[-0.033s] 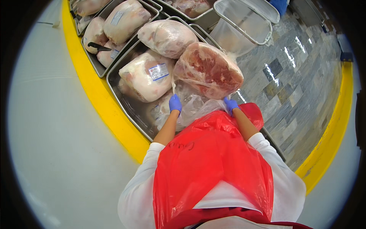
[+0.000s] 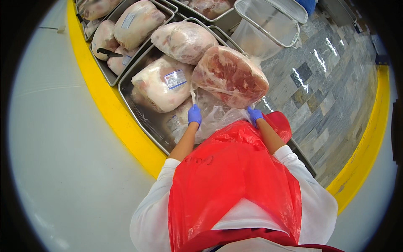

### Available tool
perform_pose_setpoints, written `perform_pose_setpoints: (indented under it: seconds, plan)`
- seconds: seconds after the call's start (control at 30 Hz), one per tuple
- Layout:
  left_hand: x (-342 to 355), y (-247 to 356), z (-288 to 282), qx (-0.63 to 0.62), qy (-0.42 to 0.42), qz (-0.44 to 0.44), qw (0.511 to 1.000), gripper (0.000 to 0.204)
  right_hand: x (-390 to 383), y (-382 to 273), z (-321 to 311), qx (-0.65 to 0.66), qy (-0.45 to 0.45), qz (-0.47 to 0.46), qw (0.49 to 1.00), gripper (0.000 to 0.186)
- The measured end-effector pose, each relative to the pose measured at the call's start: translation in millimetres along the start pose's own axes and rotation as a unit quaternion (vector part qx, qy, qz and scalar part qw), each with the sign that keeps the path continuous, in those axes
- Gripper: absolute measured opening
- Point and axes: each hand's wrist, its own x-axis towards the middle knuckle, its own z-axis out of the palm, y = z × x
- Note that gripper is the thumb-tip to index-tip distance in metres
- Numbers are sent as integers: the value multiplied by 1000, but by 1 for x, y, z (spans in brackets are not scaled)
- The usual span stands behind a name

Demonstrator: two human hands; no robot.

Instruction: The person handles vacuum-sealed meat packages in a stainless steel tray, removes one package, and uses a knife to cut open the plastic wrap. The person then begins trimming the meat with the knife.

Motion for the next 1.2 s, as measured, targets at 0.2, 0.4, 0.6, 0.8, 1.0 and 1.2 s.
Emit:
perform_pose_setpoints:
  seconds: [0.2,0.4,0.6,0.8,1.0,1.2]
  plan:
    - [-53,77,-59,-225,-149,-124,955,53,-16,-31,-10,-436,55,-277,854,24]
    - [-146,136,-160,-412,-238,-140,869,45,-89,-21,-16,-66,8,-227,972,28]
    - [-240,182,-284,-385,-187,8,904,44,-249,-117,-51,91,-105,-367,920,28]
    - [-232,159,-296,-208,-104,72,970,41,-285,-106,-64,61,-93,-308,945,44]
    - [-131,91,-275,113,81,135,981,44,-291,-86,-63,50,-112,-274,954,43]
    - [-102,198,-153,225,198,372,879,75,-301,-61,-63,129,-60,-264,954,41]
